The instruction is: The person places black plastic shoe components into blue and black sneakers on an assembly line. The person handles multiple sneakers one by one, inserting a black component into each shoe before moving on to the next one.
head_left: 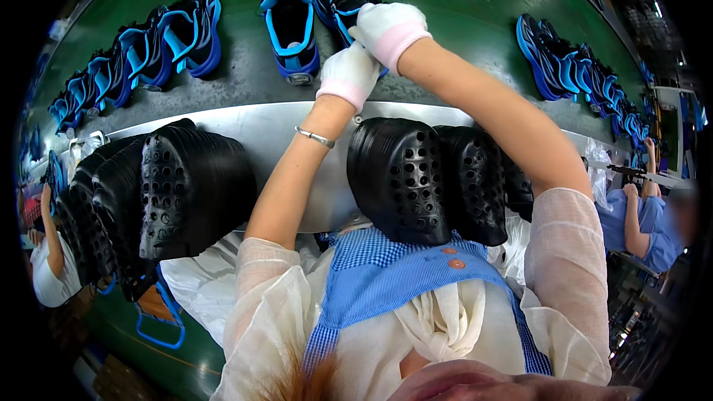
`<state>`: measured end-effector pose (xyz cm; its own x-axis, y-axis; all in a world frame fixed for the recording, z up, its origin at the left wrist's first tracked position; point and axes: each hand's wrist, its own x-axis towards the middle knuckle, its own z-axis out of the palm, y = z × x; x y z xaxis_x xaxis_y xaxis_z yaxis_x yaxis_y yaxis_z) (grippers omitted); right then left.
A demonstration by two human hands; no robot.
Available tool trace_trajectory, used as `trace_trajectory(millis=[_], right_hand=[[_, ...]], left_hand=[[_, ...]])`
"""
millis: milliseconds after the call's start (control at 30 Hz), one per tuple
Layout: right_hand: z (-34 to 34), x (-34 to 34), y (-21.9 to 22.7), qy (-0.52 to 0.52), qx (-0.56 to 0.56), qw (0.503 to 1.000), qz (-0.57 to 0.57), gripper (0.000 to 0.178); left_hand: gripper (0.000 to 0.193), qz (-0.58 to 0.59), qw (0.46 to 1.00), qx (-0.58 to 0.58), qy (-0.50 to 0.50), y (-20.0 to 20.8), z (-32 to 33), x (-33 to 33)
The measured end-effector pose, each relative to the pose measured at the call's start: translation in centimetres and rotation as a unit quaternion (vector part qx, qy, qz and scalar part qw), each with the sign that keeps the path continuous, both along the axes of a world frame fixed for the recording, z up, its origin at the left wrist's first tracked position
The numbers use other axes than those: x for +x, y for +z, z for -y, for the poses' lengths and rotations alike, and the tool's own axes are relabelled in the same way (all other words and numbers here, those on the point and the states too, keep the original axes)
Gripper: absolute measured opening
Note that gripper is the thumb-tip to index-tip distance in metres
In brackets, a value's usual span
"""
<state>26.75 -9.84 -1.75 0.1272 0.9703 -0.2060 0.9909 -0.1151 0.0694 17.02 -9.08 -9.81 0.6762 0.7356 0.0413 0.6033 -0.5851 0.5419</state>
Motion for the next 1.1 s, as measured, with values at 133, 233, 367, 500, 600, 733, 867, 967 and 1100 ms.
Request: trace_trajectory(millis=[133,233,367,500,600,733,867,967,1100], right_hand=[[-1.1,-0.3,0.8,-0.010,-0.084,0.996,-0.021,0.035],[-1.4,-0.3,0.6,-0.037,-0.087,0.995,-0.038,0.033],[-2.0,0.8,-1.8,-0.038,-0.087,0.995,-0.022,0.031],[-4.5,0.6,-2.5,-0.056,-0.071,0.996,-0.021,0.027],[-5.3,0.6,-2.3,-0.094,-0.070,0.991,-0.062,0.027],[-5.6,0.9,-1.9,-0.090,-0.114,0.988,-0.049,0.029],[-4.2,0.3,-0.4,0.007,-0.122,0.992,-0.009,0.030],[-4.4,0.0,-0.3,0.063,-0.107,0.992,0.008,0.027],[-5.3,0.3,-1.3,0.054,-0.101,0.993,0.013,0.031]], left_hand=[[0.027,-0.065,0.994,-0.081,-0.022,1.3,-0.7,0.1],[0.029,-0.068,0.995,-0.049,-0.061,-0.6,-1.5,0.3],[0.036,-0.141,0.980,-0.110,-0.088,0.0,-2.1,1.3],[0.033,-0.156,0.976,-0.120,-0.095,1.5,-2.6,1.5],[0.039,-0.195,0.959,-0.185,-0.090,2.8,-3.0,2.0],[0.042,-0.183,0.958,-0.198,-0.099,2.3,-3.1,2.1],[0.030,-0.167,0.957,-0.231,-0.060,2.1,-3.0,1.8],[0.029,-0.194,0.950,-0.232,-0.073,1.6,-3.3,1.8],[0.033,-0.214,0.958,-0.171,-0.087,2.6,-3.3,2.2]])
